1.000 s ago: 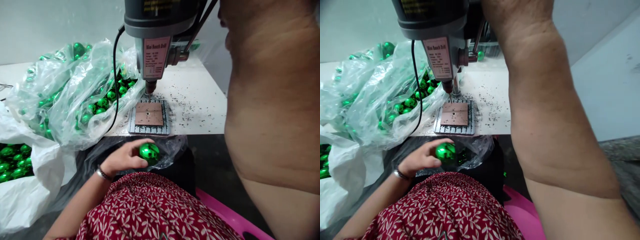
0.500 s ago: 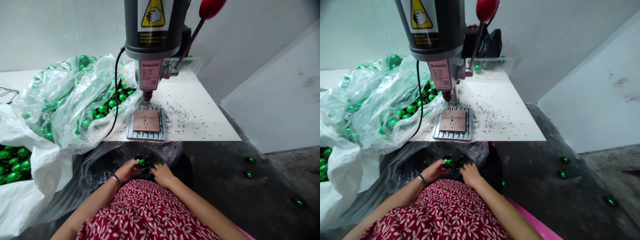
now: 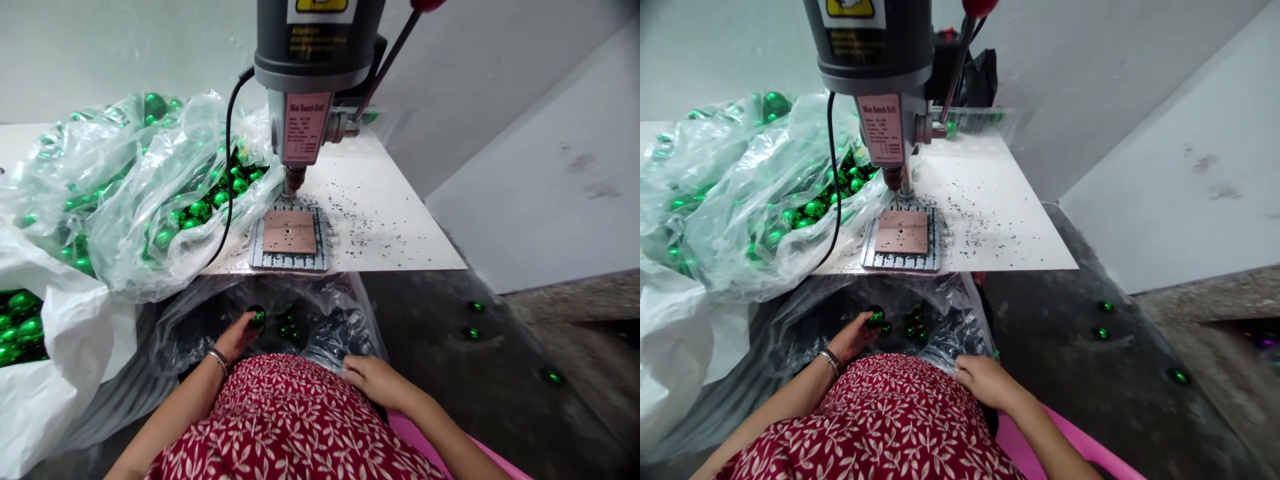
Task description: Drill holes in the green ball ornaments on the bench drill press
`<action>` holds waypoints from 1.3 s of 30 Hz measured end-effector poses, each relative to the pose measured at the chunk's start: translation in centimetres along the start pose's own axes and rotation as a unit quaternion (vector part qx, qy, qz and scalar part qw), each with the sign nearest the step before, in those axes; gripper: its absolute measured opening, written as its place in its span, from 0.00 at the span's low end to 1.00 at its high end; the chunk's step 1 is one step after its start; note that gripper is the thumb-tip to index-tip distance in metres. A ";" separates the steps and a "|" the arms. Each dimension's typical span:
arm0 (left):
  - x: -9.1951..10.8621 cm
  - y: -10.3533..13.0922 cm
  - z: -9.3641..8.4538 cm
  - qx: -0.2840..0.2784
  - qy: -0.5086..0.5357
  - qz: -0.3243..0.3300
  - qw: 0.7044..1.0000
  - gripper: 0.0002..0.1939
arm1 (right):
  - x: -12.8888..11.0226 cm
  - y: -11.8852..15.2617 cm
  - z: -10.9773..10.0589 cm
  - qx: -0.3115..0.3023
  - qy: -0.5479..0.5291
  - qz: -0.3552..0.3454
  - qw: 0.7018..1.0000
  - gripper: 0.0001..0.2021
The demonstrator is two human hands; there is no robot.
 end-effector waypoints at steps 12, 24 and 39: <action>0.4 1.5 1.0 -0.044 -0.012 0.020 0.999 0.14 | 4.3 -0.7 -2.8 0.230 0.013 0.224 0.947 0.29; 5.8 15.2 10.0 -0.396 -0.051 0.154 0.904 0.32 | -9.1 -0.8 -11.6 0.218 -0.119 -0.076 0.966 0.22; 13.2 19.8 12.7 -0.106 -0.386 0.459 0.793 0.36 | -13.9 -7.0 -15.9 0.352 -0.303 -0.142 0.874 0.32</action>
Point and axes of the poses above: each hand's wrist, its own y-axis away from the middle knuckle, its own z-axis out of the palm, x = y × z, the point moved 7 cm from there along -y, towards the middle knuckle, and after that the axes turned 13 degrees about -z, right-handed, at the moved point
